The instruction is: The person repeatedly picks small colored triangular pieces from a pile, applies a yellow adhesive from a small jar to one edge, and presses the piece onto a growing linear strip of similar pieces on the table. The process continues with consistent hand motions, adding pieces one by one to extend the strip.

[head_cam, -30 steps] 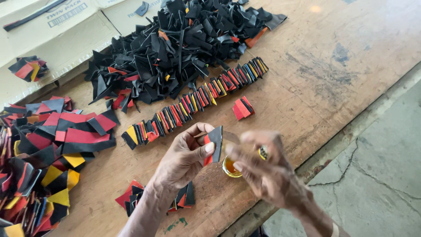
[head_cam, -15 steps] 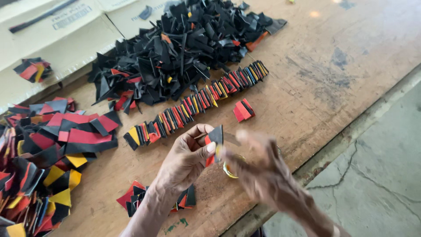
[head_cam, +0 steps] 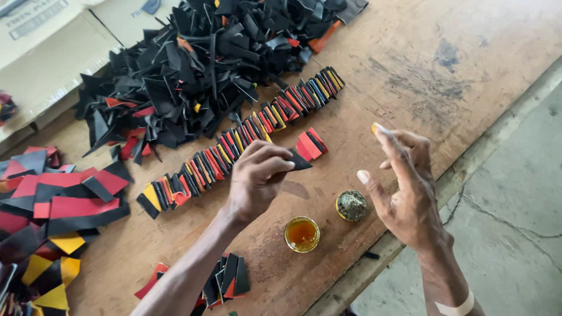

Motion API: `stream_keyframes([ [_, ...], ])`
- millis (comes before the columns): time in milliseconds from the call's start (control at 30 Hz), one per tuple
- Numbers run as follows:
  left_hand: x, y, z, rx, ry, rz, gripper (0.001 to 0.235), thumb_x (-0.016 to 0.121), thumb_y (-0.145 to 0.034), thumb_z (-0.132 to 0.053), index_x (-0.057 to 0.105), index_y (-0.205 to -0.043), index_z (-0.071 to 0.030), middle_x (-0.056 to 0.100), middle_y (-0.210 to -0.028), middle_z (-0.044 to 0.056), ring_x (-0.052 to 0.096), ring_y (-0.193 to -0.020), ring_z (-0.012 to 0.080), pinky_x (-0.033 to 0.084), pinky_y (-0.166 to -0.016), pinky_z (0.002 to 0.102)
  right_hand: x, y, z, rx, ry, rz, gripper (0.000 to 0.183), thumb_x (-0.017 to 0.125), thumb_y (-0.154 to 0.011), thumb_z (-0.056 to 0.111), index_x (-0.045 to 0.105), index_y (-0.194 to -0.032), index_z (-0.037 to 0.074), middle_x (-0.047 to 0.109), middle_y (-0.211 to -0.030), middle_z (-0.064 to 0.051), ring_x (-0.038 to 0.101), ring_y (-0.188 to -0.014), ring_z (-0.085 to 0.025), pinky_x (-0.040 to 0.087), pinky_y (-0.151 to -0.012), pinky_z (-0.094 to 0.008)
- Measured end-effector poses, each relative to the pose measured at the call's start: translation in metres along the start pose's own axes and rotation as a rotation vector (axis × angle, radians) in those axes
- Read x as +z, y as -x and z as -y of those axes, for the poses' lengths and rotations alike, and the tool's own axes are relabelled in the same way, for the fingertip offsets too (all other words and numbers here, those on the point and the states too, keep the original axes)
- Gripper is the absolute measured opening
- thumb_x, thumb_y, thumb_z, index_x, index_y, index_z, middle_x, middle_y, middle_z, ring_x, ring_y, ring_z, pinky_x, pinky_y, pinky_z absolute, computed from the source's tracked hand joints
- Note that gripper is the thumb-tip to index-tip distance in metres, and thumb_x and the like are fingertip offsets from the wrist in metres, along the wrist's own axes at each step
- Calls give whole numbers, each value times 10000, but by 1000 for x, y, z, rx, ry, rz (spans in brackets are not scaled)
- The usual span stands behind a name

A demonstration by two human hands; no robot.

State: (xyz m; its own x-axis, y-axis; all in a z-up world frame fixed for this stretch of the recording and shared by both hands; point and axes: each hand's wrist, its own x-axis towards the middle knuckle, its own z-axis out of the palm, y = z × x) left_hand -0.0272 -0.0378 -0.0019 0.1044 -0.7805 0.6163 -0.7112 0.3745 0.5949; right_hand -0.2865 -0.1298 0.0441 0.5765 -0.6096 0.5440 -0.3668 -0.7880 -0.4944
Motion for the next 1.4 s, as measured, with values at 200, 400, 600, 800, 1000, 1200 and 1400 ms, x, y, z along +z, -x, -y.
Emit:
stream_keyframes([
  [200,27,-10,30,197,-88,83,225,768,-766,23,709,-958,-77,678,-1079,42,614,-1075,266,502,-912,419,8,15,-24,53,7,29,695,747,-926,197,446,-1545,104,545,-1366,-134,567,-1021,-167,564,-899,-317],
  [400,42,-8,53,180,-84,144,382,835,-636,-194,704,-980,-91,702,-1118,60,611,-1094,295,497,-931,434,1,17,-24,106,14,44,696,753,-908,188,458,-1530,82,570,-1314,-119,577,-1021,-184,529,-914,-336],
  [600,47,-6,65,146,-35,320,822,905,-445,-563,659,-1057,-73,685,-1247,98,586,-1254,333,439,-1066,489,6,10,-17,119,-18,68,674,751,-910,163,470,-1512,55,599,-1242,-110,593,-1047,-194,542,-893,-322],
  [800,23,-13,46,229,-157,374,622,867,-569,-326,711,-1126,-99,676,-1289,130,553,-1293,356,338,-1110,547,-2,22,12,43,-155,-2,652,743,-946,179,433,-1487,-10,618,-1276,-93,602,-1028,-158,552,-876,-283],
  [1000,-76,26,-14,-192,-132,388,325,676,-886,-107,705,-1208,-77,673,-1357,104,569,-1334,280,399,-1170,422,4,71,79,169,-415,233,559,795,-897,259,541,-1363,81,655,-1233,-99,649,-1023,-203,564,-892,-336],
  [1200,-136,86,-70,-445,-327,419,383,706,-893,-333,703,-1159,-58,635,-1316,159,522,-1279,335,380,-1095,477,69,85,124,181,-586,667,797,738,-931,247,289,-1550,24,618,-1396,-185,613,-1252,-320,482,-1038,-430],
  [1400,-135,139,-90,-635,-282,300,547,789,-789,-374,679,-1212,-45,555,-1323,192,466,-1273,387,401,-1032,480,122,81,141,132,-485,600,883,765,-843,68,265,-1570,36,612,-1389,-173,563,-1308,-330,440,-1098,-448],
])
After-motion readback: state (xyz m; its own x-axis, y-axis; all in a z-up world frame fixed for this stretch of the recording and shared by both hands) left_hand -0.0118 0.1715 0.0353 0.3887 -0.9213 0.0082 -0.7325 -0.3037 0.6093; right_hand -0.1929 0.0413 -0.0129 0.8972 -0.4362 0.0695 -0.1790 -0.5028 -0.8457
